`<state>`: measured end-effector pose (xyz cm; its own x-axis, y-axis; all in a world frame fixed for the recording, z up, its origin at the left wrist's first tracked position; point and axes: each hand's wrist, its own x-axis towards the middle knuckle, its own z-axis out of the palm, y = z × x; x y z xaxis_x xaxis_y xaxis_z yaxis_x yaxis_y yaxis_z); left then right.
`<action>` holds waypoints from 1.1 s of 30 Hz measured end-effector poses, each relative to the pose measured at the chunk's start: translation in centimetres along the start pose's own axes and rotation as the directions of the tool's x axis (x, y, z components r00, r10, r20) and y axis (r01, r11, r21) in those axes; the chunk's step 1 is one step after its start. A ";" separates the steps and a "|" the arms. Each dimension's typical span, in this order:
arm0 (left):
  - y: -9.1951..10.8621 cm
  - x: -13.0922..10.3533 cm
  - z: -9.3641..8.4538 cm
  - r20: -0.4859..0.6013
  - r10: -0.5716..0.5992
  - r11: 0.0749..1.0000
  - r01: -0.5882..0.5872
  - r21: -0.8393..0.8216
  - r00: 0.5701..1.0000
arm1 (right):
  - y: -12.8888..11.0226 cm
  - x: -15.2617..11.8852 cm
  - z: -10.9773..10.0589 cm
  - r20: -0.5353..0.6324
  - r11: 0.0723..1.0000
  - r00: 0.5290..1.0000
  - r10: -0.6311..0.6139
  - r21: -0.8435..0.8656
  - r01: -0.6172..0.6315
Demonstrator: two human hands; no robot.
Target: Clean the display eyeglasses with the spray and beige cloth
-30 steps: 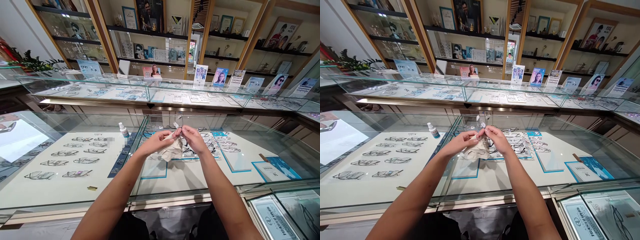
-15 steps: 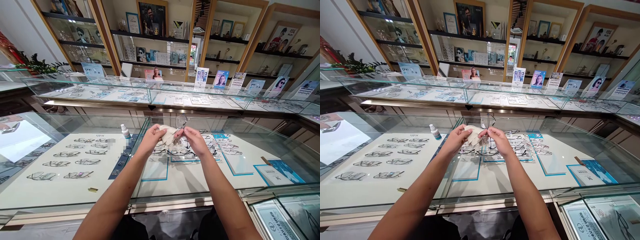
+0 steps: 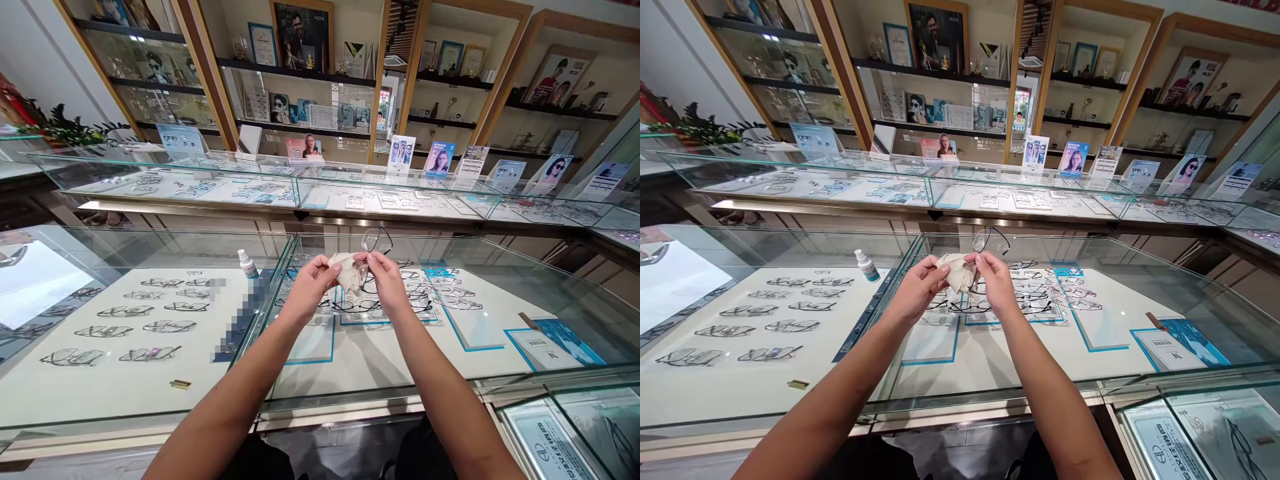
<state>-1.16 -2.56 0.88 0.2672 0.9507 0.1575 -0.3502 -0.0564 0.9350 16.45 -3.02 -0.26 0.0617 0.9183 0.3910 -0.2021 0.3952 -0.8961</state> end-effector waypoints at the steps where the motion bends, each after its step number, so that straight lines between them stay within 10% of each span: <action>1: 0.0 0.0 0.0 0.010 -0.010 1.000 0.010 -0.001 1.000 | 0.1 0.0 0.1 -0.015 1.000 1.000 -0.008 -0.004 0.008; 33: -2.4 -0.4 0.7 0.242 -0.130 0.992 0.127 0.027 0.961 | 0.9 -1.1 2.2 0.018 0.977 0.995 0.096 0.188 -0.098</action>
<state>0.19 -3.02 -1.18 0.5199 0.8475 0.1071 -0.2892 0.0566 0.9556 14.02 -3.69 -1.03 0.0249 0.9514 0.3069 -0.3878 0.2921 -0.8742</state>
